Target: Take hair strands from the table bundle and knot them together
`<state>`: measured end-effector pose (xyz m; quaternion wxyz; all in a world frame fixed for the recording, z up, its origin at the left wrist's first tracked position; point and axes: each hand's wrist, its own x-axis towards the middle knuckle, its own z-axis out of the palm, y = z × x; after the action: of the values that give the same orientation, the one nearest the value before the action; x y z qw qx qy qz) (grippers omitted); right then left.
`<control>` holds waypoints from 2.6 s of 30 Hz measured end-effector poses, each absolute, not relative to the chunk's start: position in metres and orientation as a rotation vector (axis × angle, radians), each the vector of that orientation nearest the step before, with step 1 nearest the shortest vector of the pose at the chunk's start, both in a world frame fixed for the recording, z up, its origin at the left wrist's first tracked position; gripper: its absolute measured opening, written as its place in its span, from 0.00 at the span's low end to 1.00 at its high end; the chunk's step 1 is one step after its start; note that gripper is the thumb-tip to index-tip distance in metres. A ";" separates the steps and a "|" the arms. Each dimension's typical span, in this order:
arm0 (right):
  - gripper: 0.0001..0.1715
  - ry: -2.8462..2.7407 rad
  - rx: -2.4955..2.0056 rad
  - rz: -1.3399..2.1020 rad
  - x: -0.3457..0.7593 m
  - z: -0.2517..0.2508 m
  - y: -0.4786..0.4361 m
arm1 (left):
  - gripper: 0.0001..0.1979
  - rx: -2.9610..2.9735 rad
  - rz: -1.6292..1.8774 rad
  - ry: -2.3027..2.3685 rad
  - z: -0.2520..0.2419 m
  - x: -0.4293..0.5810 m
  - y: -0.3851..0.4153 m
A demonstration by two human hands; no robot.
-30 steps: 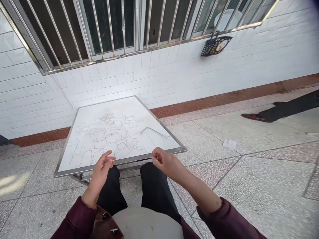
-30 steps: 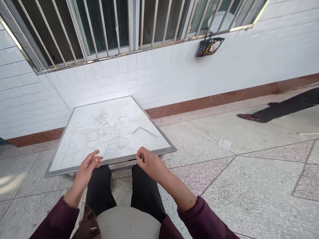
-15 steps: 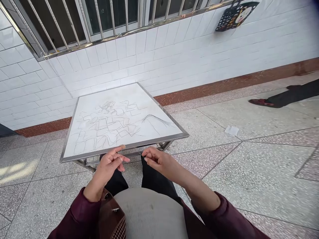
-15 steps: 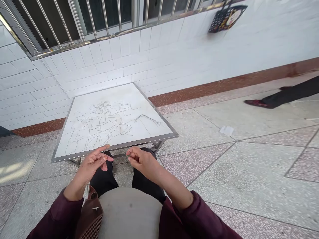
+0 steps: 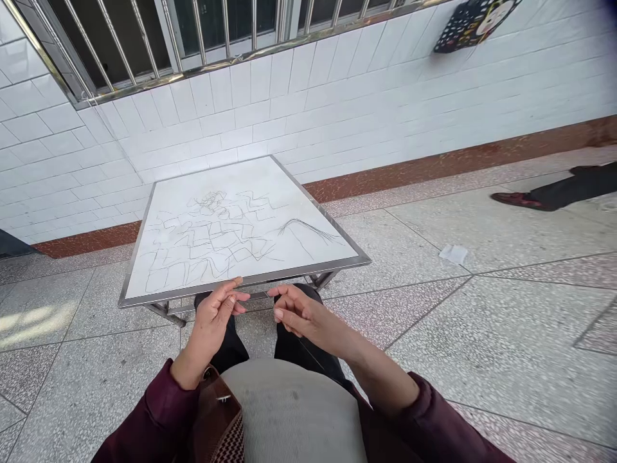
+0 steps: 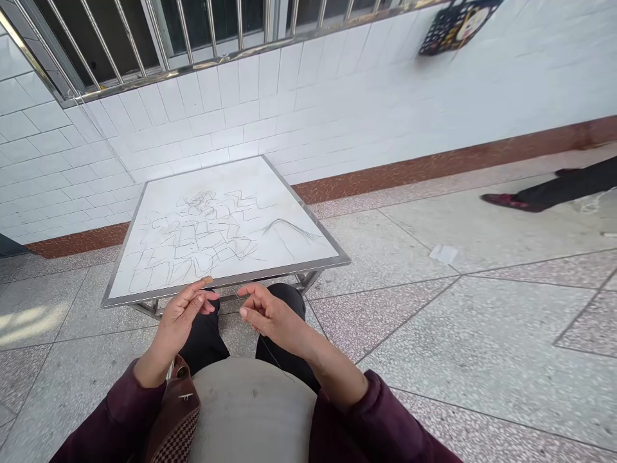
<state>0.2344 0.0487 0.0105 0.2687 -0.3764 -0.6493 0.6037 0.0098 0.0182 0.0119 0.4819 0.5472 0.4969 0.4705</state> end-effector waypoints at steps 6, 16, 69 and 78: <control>0.20 -1.722 -0.919 1.591 0.213 0.003 0.061 | 0.25 1.232 1.088 1.098 0.010 0.016 0.013; 0.14 -1.897 -0.781 1.534 0.204 -0.005 0.072 | 0.23 0.974 0.996 1.040 0.012 0.013 0.010; 0.11 -1.989 -0.818 1.267 0.213 0.002 0.063 | 0.31 1.127 1.011 1.121 0.008 0.018 0.006; 0.12 -1.838 -0.893 1.321 0.215 -0.003 0.066 | 0.32 1.103 1.114 1.201 0.017 0.013 0.004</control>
<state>0.2149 0.0655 -0.0028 0.3470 -0.3444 -0.7084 0.5091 0.0129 0.0041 0.0173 0.5507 0.4661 0.5075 0.4710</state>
